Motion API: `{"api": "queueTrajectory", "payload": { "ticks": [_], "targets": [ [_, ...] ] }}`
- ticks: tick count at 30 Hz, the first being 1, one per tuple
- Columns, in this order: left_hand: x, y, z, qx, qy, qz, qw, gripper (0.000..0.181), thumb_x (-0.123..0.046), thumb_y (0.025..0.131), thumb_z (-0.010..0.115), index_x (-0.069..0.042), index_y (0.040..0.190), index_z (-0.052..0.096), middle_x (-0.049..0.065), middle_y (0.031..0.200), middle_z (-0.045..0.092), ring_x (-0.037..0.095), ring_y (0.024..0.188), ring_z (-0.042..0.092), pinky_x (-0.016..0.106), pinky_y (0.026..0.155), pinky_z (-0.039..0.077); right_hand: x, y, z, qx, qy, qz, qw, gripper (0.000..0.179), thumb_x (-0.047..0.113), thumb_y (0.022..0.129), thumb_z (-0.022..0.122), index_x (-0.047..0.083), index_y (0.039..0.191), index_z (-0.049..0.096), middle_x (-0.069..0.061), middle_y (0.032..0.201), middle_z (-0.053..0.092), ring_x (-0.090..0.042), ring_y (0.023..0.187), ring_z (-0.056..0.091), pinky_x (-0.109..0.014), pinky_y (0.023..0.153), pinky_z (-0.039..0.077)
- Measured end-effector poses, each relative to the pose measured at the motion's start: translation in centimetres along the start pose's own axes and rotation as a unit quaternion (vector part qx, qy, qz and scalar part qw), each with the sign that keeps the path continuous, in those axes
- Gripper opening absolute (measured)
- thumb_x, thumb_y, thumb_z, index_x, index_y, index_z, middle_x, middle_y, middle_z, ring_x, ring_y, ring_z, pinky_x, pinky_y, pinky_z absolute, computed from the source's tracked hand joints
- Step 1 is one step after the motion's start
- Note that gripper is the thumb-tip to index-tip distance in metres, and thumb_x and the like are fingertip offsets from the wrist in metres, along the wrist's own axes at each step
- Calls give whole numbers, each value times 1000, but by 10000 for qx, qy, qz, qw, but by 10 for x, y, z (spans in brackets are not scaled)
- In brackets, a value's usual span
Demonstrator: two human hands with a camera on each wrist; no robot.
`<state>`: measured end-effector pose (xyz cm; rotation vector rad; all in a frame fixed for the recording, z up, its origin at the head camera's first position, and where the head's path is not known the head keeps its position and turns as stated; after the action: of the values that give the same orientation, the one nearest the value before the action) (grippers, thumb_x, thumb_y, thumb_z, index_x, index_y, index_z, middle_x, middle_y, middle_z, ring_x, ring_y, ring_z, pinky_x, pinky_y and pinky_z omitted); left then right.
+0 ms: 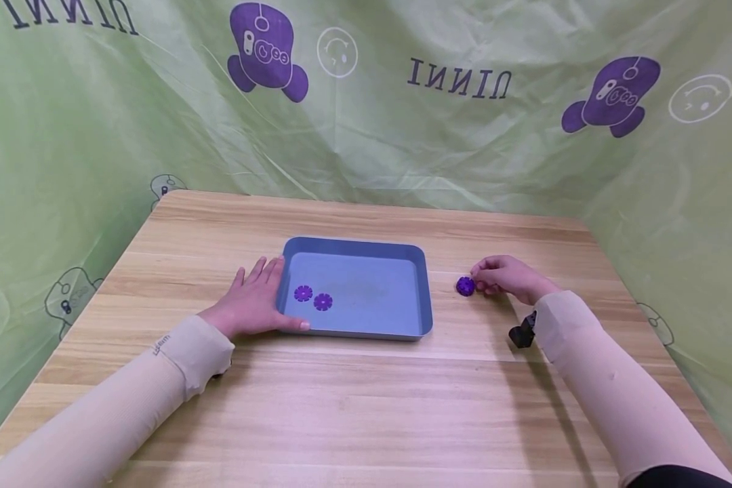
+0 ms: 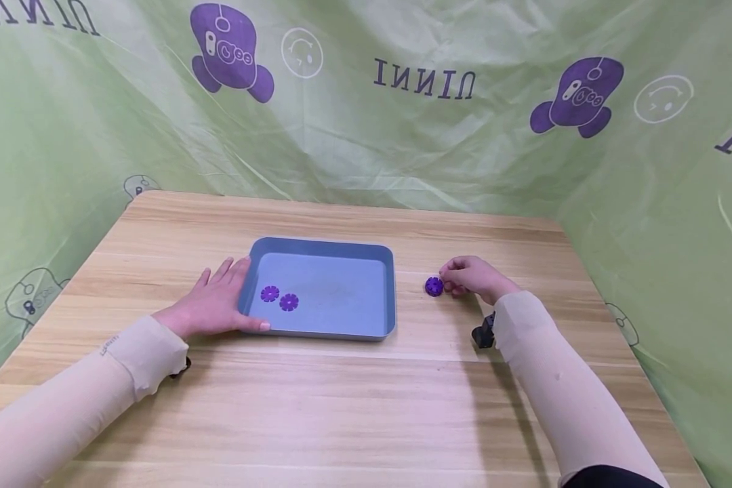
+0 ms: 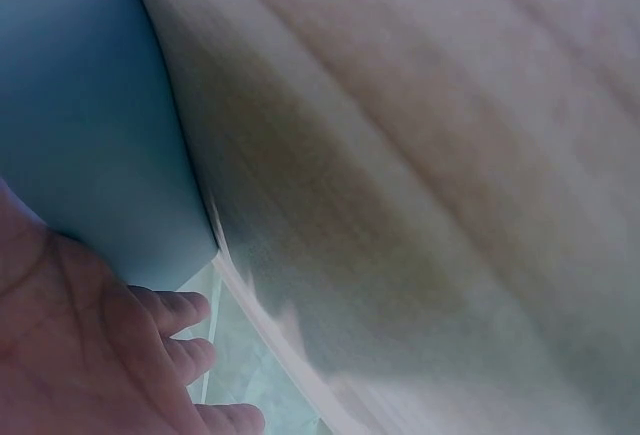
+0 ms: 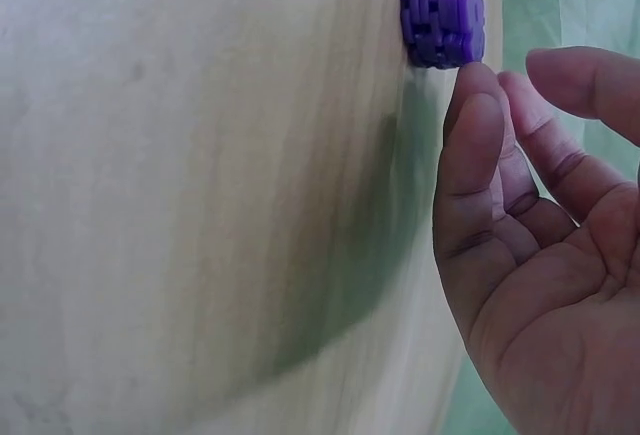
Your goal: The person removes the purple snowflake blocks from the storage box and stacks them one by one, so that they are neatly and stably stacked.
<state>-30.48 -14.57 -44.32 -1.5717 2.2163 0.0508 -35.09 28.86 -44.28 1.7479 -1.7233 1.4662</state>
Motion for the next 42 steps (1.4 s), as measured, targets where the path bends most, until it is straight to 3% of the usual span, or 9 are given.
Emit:
{"api": "queueTrajectory", "payload": {
  "ticks": [9, 14, 19, 25, 30, 36, 42],
  "targets": [
    [0, 0, 0, -11, 45, 12, 10000, 148, -83, 71, 72, 7, 162, -2, 27, 170, 3, 46, 155, -5, 66, 120, -7, 32, 2, -12, -301, -53, -490, 9983, 29, 8, 108, 48, -16, 124, 50, -8, 103, 62, -16, 93, 60, -30, 86, 56],
    [1, 0, 0, -5, 43, 12, 10000, 148, -84, 71, 71, 7, 162, -2, 27, 170, 3, 46, 155, -5, 66, 120, -6, 58, 4, -1, -190, -38, -684, 9975, 31, 9, 109, 47, -16, 127, 49, -13, 110, 61, -21, 99, 60, -36, 93, 55],
    [1, 0, 0, -10, 42, 6, 10000, 149, -85, 70, 71, 6, 162, -2, 26, 170, 3, 46, 155, -5, 66, 120, -6, 81, 13, 24, 43, 182, -848, 9962, 31, 8, 109, 47, -16, 127, 49, -16, 113, 60, -21, 100, 60, -38, 94, 54],
    [1, 1, 1, -13, 69, 9, 10000, 148, -85, 71, 71, 7, 162, -2, 26, 170, 3, 45, 155, -5, 66, 120, -7, 107, 26, 59, 342, 493, -929, 9939, 24, 5, 107, 50, -13, 122, 54, -9, 100, 61, -17, 91, 58, -29, 83, 54],
    [2, 1, 1, -4, 118, 12, 9999, 149, -85, 70, 71, 7, 161, -3, 27, 169, 1, 44, 155, -6, 65, 120, -8, 129, 34, 86, 600, 357, -923, 9933, 22, 7, 106, 55, -9, 121, 57, -9, 99, 61, -16, 87, 58, -27, 79, 51],
    [1, 0, 2, -62, 118, 32, 9999, 149, -86, 69, 70, 8, 161, 0, 29, 169, 3, 46, 155, -4, 66, 120, -6, 146, 46, 120, 846, 146, -933, 9919, 25, 11, 106, 57, -7, 122, 60, -19, 109, 62, -25, 96, 60, -38, 90, 53],
    [0, -1, 0, -60, 66, 16, 10000, 149, -84, 70, 72, 9, 161, 0, 29, 169, 4, 46, 155, -3, 66, 120, -6, 156, 54, 149, 1095, 138, -1010, 9887, 28, 9, 105, 57, -11, 123, 60, -13, 100, 63, -20, 89, 60, -34, 85, 55]
  ]
}}
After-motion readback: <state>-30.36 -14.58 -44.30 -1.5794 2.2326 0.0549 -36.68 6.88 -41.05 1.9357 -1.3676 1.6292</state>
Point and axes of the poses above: each hand's wrist, its own y-axis towards the middle knuckle, its own z-axis out of the palm, x = y × z, the point moved 9 cm from there along y, towards the middle knuckle
